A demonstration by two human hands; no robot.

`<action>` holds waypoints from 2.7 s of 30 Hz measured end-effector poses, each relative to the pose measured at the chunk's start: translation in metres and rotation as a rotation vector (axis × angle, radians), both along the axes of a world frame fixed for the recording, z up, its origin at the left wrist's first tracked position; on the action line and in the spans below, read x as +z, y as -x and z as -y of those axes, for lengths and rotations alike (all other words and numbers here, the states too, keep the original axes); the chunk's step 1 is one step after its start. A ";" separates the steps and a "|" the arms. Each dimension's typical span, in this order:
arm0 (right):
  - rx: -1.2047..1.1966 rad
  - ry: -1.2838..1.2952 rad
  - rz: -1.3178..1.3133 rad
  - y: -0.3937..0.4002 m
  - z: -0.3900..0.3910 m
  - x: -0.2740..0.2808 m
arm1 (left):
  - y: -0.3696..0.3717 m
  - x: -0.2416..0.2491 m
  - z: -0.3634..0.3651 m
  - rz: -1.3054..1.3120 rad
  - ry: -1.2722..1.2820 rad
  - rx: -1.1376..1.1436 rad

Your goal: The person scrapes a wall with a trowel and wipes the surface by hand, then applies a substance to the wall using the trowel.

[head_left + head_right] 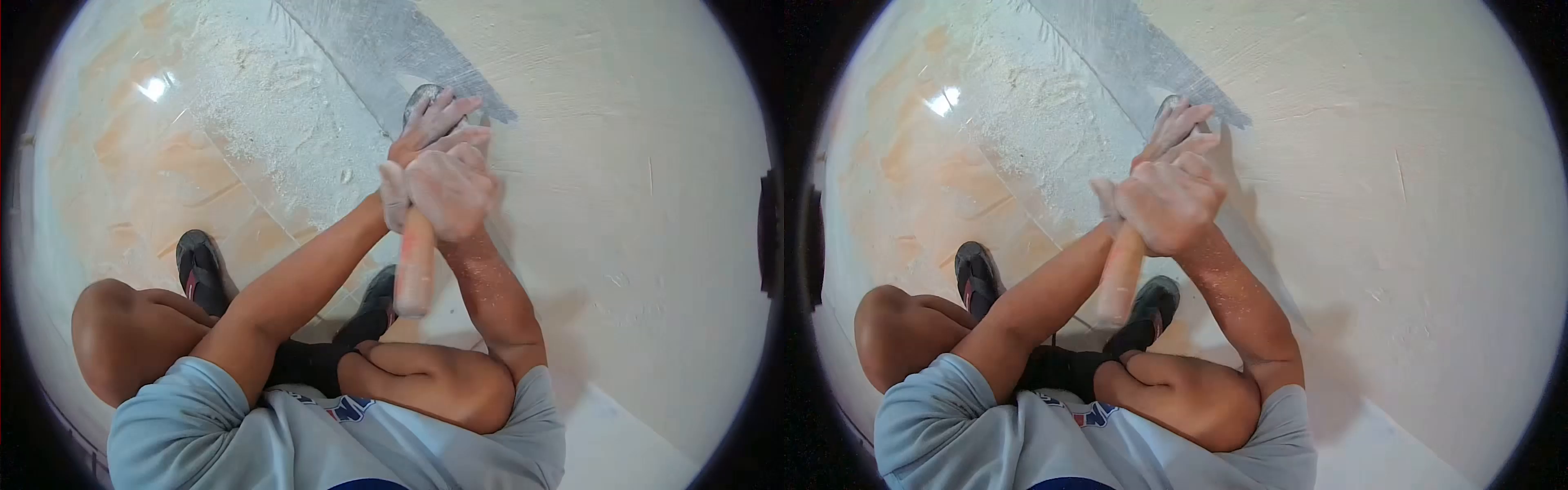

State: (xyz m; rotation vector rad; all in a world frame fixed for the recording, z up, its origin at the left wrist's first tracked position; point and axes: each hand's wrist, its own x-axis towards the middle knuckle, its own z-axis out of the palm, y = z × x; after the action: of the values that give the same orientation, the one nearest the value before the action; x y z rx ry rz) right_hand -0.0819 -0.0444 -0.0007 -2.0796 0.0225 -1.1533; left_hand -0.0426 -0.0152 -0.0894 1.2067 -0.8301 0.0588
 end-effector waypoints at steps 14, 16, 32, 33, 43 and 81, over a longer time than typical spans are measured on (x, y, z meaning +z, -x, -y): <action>0.140 0.517 -0.147 0.000 0.011 0.016 | -0.006 -0.005 0.002 0.111 -0.111 0.074; 0.149 0.526 -0.135 -0.008 0.012 0.006 | -0.011 -0.004 -0.005 0.043 -0.085 -0.002; 0.213 0.562 -0.037 -0.018 0.012 -0.010 | -0.015 -0.023 -0.004 -0.134 0.071 -0.068; 0.209 0.563 -0.030 -0.015 0.012 -0.006 | -0.015 -0.019 0.001 -0.022 -0.114 0.068; 0.201 0.562 -0.120 0.034 0.019 0.021 | 0.011 0.006 0.008 0.215 -0.070 0.113; 0.131 0.597 -0.112 0.036 0.024 -0.006 | 0.016 -0.023 -0.003 0.099 -0.299 0.061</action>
State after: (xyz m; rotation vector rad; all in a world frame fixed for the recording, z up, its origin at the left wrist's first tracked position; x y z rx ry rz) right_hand -0.1183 -0.0686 -0.0062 -2.6146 -0.4477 -1.0440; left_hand -0.0587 -0.0120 -0.1128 1.5210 -0.9098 0.0451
